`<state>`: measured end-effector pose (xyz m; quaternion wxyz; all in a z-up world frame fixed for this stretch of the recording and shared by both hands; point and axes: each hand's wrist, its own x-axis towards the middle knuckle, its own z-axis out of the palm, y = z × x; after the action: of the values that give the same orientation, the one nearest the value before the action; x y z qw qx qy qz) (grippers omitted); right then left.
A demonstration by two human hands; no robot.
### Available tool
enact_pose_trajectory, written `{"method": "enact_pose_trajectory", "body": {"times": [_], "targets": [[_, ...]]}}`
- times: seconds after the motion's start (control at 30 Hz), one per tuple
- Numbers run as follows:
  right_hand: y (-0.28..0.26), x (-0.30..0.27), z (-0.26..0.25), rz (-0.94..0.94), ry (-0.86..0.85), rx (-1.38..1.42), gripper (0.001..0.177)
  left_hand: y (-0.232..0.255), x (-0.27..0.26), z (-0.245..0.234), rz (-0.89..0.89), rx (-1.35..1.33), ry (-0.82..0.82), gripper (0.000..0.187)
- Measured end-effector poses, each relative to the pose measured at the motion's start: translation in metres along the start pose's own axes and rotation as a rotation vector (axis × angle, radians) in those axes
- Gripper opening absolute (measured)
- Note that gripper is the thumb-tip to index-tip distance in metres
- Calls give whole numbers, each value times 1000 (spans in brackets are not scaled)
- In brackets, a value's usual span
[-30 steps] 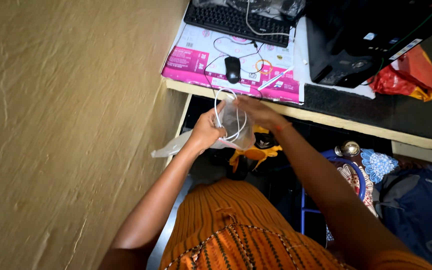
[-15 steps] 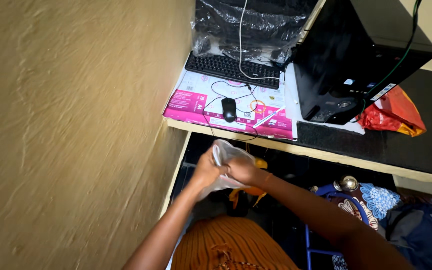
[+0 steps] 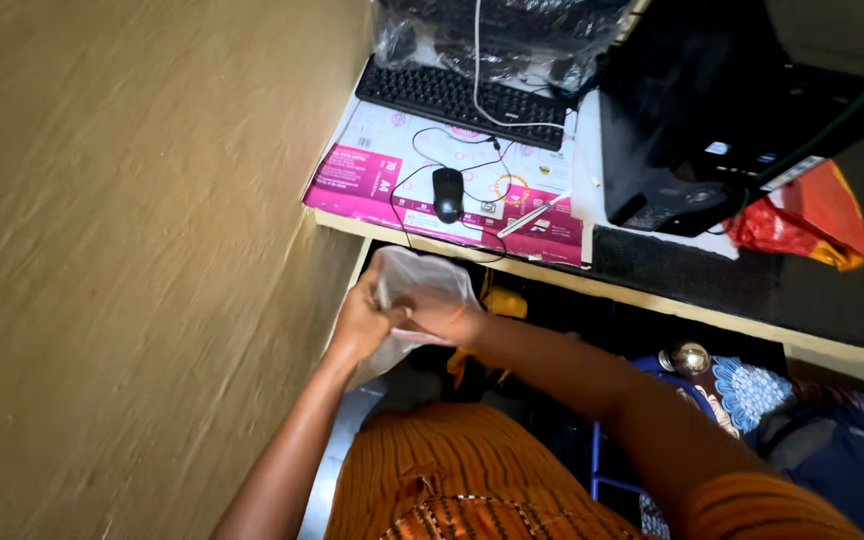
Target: The person places clothes and miscellaneous items into a backpack and bags, plugs a charger into a wall socket, and moves items onto a shelf.
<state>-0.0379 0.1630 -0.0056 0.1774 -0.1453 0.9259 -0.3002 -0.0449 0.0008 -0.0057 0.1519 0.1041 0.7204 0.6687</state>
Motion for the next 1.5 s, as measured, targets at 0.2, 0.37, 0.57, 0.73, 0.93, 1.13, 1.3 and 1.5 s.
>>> {"method": "enact_pose_trajectory", "body": {"times": [0.2, 0.37, 0.57, 0.73, 0.93, 1.13, 1.3, 1.5], "targets": [[104, 66, -75, -184, 423, 97, 21, -28, 15, -5, -69, -110, 106, 102], [240, 126, -113, -188, 634, -280, 33, -44, 25, -7, -235, -80, 183, 101], [266, 134, -104, -49, 290, -334, 71, -63, 24, -27, -236, -98, 342, 102], [272, 136, -119, 61, 353, -380, 42, -63, 26, -27, -301, -60, 380, 101], [322, 187, -161, 44, 387, -41, 24, -50, 26, -26, -335, 61, 376, 101], [338, 168, -260, 309, 23, 174, 26, -51, 29, -29, -276, -63, 361, 100], [372, 118, -279, 302, -77, -525, 26, -48, 29, -32, -398, 56, 342, 100], [354, 174, -174, -41, 534, -503, 18, -49, 33, -24, -312, -53, 325, 98]]}}
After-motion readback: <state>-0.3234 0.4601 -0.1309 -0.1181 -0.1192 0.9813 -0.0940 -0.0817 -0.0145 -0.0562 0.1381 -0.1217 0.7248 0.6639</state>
